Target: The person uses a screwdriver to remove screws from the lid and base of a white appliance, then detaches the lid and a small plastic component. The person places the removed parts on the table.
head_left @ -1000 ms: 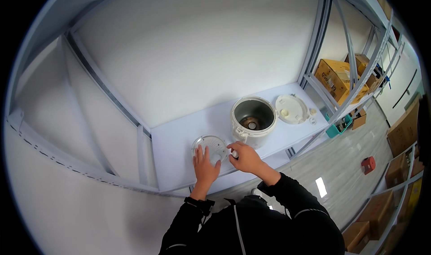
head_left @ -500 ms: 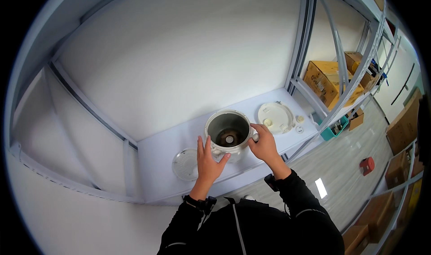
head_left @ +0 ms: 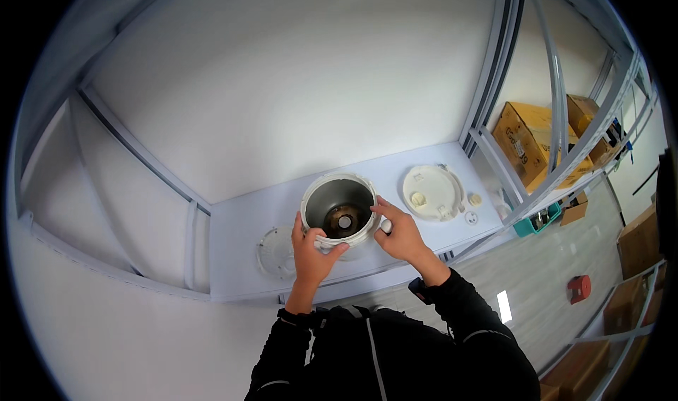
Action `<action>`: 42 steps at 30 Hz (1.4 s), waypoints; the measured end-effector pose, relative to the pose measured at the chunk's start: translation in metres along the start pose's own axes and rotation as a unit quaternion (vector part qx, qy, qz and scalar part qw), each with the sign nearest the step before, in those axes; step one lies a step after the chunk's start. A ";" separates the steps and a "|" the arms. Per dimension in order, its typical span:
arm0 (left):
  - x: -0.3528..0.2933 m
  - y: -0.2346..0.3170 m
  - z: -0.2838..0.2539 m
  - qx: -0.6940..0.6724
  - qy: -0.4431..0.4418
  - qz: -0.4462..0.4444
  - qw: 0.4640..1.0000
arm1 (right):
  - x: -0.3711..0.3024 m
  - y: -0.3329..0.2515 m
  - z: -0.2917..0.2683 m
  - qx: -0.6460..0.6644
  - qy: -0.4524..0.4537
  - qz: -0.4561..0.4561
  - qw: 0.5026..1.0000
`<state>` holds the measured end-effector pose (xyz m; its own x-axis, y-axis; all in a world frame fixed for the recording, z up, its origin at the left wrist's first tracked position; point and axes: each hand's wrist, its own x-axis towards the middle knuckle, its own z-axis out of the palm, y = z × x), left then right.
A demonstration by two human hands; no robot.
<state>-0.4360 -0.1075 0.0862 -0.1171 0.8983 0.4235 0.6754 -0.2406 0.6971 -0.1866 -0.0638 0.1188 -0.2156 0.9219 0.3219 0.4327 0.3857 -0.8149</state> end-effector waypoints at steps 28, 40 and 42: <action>-0.005 -0.018 0.000 -0.049 0.082 0.106 0.990 | 0.012 -0.069 -0.020 0.058 -0.020 -0.212 0.975; -0.006 -0.004 -0.007 0.022 0.032 0.038 0.999 | 0.014 -0.062 -0.033 0.150 0.189 -0.296 0.924; -0.005 -0.004 -0.011 0.026 0.015 0.027 0.999 | 0.016 -0.066 -0.038 0.139 0.240 -0.322 0.905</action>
<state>-0.4459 -0.1149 0.0881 -0.1010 0.8728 0.4774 0.7180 -0.2683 0.6423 -0.1851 -0.0730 0.1963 0.0886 0.4457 0.8908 0.1010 0.8857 -0.4532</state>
